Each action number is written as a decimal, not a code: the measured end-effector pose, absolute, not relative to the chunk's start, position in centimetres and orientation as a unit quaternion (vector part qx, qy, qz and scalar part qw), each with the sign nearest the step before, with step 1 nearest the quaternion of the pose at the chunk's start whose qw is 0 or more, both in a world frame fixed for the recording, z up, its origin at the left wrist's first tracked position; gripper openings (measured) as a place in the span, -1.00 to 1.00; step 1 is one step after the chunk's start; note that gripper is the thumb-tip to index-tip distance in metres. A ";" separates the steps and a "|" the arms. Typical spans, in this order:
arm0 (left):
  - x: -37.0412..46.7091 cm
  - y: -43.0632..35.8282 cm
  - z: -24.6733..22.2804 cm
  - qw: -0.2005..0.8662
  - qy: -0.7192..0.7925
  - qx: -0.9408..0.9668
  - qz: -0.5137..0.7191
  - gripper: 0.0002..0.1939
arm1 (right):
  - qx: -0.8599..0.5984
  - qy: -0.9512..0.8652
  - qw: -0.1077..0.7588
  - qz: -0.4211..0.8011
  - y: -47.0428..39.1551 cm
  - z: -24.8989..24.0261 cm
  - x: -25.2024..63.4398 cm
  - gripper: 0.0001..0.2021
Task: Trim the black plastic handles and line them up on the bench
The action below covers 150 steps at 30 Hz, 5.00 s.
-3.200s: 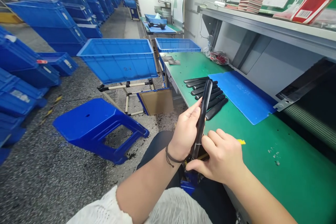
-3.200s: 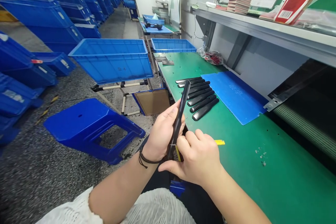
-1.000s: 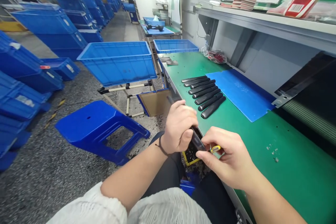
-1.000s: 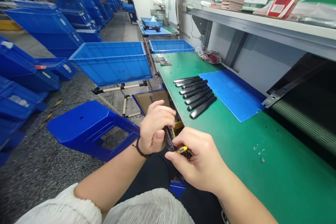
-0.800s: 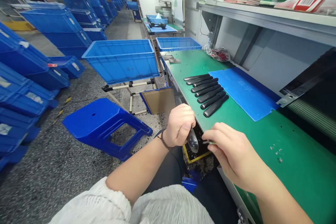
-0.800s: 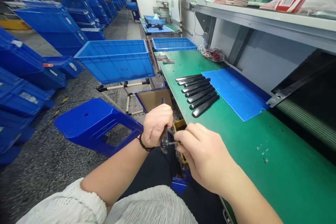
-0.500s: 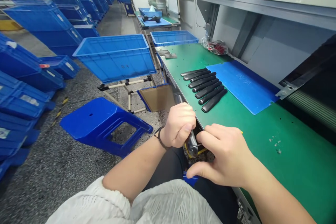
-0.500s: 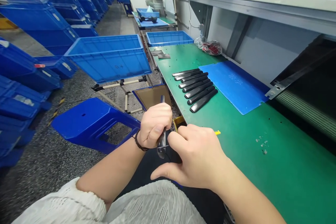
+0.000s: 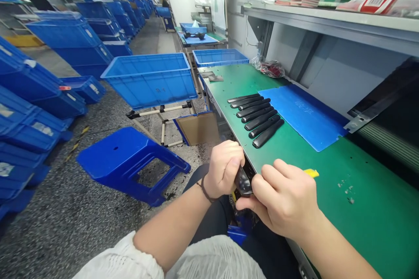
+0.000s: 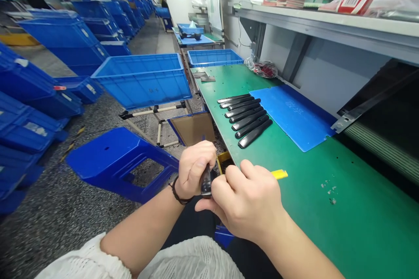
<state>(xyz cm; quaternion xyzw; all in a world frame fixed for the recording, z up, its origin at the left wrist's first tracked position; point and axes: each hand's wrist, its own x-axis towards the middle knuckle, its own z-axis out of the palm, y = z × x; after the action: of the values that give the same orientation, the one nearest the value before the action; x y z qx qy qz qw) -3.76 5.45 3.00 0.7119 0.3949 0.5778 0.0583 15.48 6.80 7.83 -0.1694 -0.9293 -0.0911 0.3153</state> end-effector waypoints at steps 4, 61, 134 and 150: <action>-2.5 4.8 2.5 0.111 0.420 0.653 0.620 -0.54 | -0.179 -0.912 0.341 -0.140 6.7 7.3 15.6 -0.48; 1.3 2.8 1.5 0.555 0.367 0.374 0.647 -0.48 | -0.263 -0.890 0.339 -0.151 8.3 6.4 15.6 -0.46; -8.6 8.5 3.3 0.433 0.380 -0.035 0.817 -0.50 | -0.380 -0.920 -0.098 -0.008 9.7 3.2 15.0 0.03; -5.4 8.8 1.7 0.442 0.384 0.062 0.808 -0.69 | -0.267 -0.843 0.394 0.250 6.4 4.5 13.1 -0.86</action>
<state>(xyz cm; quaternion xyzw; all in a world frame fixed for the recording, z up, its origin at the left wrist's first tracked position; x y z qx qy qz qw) -5.42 8.82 1.66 0.0623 0.3839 0.8083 0.4421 13.14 6.41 4.47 -0.2668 -0.8431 0.2503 0.3941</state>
